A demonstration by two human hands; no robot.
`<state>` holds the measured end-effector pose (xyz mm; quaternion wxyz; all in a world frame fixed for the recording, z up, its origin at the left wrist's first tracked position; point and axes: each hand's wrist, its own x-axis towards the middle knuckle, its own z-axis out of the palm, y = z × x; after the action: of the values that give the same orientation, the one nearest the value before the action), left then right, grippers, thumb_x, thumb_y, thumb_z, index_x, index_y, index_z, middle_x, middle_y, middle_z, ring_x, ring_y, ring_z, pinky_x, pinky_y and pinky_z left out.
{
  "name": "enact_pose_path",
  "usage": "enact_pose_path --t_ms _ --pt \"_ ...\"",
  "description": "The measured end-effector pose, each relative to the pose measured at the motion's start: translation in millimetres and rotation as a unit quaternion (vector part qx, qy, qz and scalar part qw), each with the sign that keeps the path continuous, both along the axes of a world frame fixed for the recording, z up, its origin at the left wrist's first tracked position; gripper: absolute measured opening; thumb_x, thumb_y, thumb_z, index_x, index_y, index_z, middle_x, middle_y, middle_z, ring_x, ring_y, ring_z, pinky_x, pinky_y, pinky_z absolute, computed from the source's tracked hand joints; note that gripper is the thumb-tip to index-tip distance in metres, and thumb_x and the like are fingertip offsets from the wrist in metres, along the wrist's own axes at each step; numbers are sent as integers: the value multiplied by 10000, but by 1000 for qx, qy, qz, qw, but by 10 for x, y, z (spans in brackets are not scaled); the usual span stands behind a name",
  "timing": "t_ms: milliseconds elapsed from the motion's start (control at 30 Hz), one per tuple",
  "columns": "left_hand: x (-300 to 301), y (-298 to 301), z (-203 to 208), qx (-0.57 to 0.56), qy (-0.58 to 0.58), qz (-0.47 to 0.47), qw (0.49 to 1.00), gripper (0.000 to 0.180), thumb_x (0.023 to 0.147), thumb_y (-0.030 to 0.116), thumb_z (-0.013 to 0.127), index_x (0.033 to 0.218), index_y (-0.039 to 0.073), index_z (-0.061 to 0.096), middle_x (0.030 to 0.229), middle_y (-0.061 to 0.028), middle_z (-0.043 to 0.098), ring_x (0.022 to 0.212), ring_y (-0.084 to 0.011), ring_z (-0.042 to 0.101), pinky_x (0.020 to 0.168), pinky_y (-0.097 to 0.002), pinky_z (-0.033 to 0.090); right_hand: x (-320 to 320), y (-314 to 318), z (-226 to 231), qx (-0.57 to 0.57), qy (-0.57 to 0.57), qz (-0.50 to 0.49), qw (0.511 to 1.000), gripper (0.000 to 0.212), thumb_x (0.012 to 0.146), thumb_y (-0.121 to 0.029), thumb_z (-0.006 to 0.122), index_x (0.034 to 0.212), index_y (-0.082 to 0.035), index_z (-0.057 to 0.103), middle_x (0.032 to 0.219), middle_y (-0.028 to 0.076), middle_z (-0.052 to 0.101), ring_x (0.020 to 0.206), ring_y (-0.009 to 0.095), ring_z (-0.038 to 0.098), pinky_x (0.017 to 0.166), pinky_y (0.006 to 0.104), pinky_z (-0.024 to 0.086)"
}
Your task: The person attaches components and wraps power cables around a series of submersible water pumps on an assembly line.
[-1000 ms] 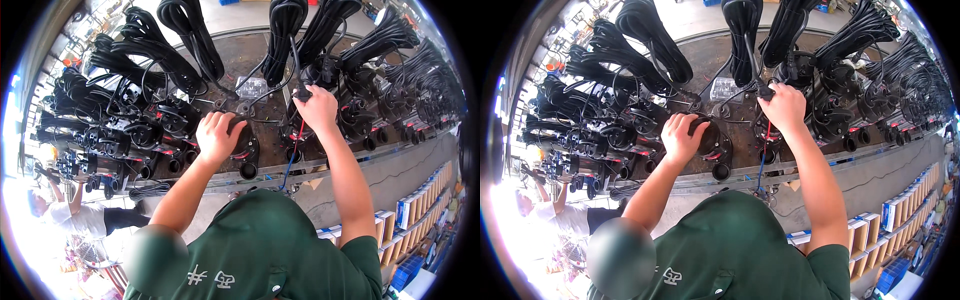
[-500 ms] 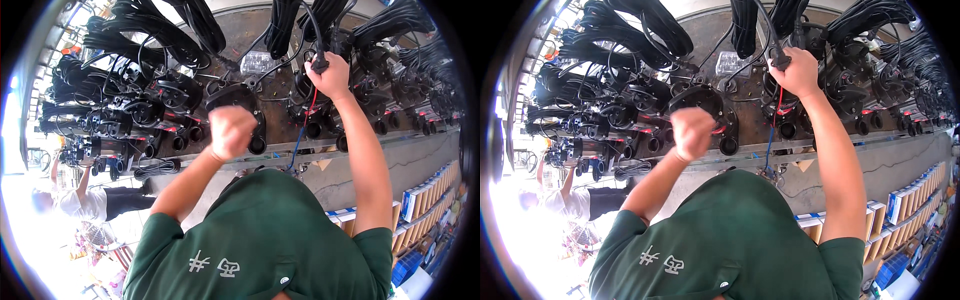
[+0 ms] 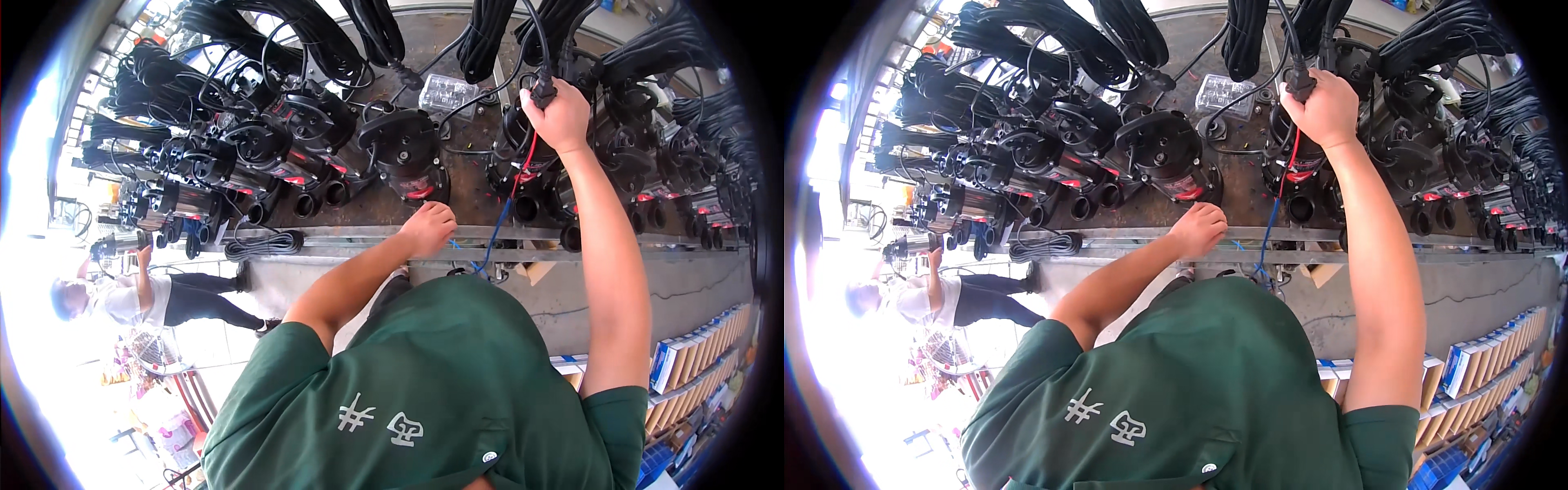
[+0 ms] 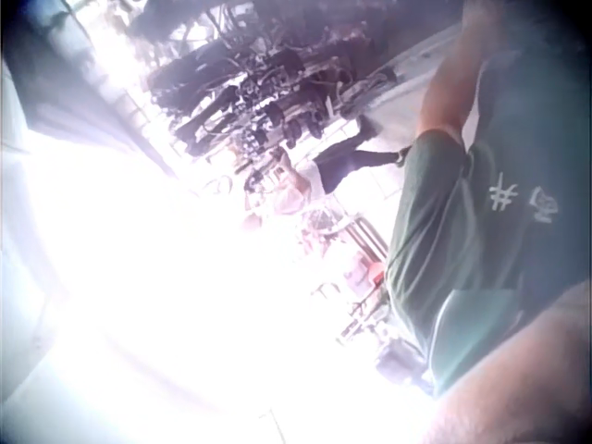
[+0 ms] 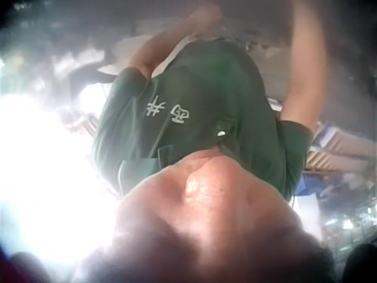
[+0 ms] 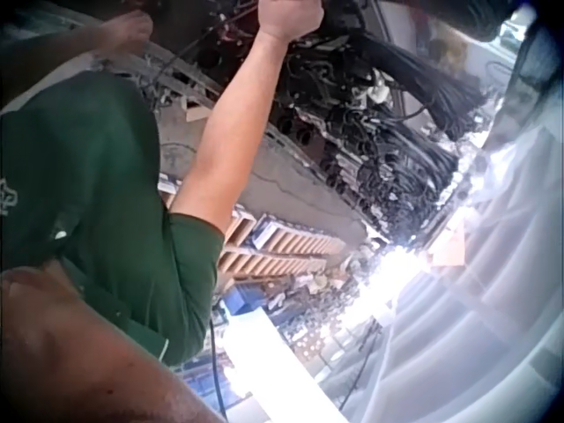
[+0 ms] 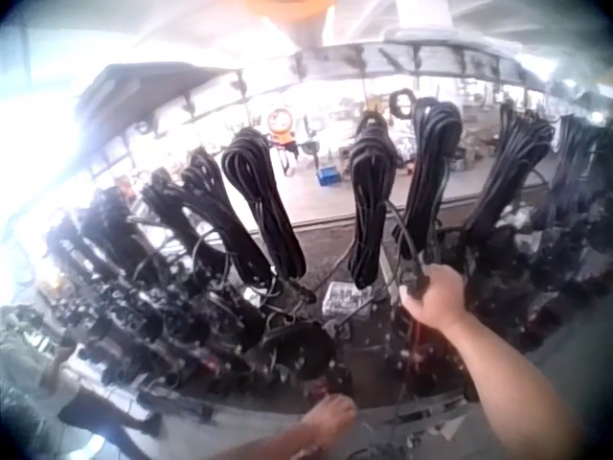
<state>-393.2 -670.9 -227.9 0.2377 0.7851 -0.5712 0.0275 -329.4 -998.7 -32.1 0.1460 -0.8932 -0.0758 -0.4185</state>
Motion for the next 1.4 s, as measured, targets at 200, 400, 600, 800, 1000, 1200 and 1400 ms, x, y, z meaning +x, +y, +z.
enact_pose_path --t_ms 200,400,600,800,1000,1200,1400 --pt "-76 11 102 -24 -11 8 1000 188 797 98 733 962 98 643 1049 -45 642 1128 -277 619 992 -421 477 16 -30 -12 -8 -6 -1 1000 285 802 -358 768 780 -83 695 735 111 665 712 341 672 644 432 548" --pt "500 94 1487 -243 -139 19 960 315 745 44 770 1047 82 689 1107 -85 674 1016 -341 652 848 -441 530 -32 -13 24 -4 -14 5 1000 289 830 -371 755 803 -87 716 767 120 692 727 353 682 644 432 551" --pt "1303 307 2358 -54 -142 84 985 311 875 179 732 1163 63 723 1131 -129 714 1063 -346 658 971 -436 494 -20 -16 24 -6 -14 -10 1000 296 811 -404 745 854 -111 750 796 102 715 745 333 696 658 424 565" --pt "979 135 2188 -128 218 216 943 311 875 102 756 1177 31 736 1158 -117 697 1020 -234 703 877 -341 570 -43 9 25 -8 -15 -5 1000 270 811 -386 738 838 -117 738 794 99 709 743 341 691 652 433 563" --pt "822 -516 2171 -75 7 354 932 301 902 270 707 1187 181 744 1075 -145 724 1094 -329 656 951 -415 523 -11 -41 -39 -11 -35 -11 999 307 831 -413 735 805 -107 720 772 98 705 745 336 698 643 429 564" --pt "1907 -1098 2118 1 19 414 910 308 978 280 548 1194 90 659 1155 -206 718 1104 -424 664 952 -502 531 -83 -85 -33 -1 10 -36 999 305 842 -425 729 816 -120 723 782 92 713 750 328 698 641 427 559" --pt "2759 -1285 1907 81 75 395 912 345 941 294 578 1192 91 698 1223 -196 715 1144 -404 683 974 -484 556 -31 -8 28 -10 18 -39 999 320 848 -438 708 843 -119 742 808 94 721 795 318 704 694 419 568"
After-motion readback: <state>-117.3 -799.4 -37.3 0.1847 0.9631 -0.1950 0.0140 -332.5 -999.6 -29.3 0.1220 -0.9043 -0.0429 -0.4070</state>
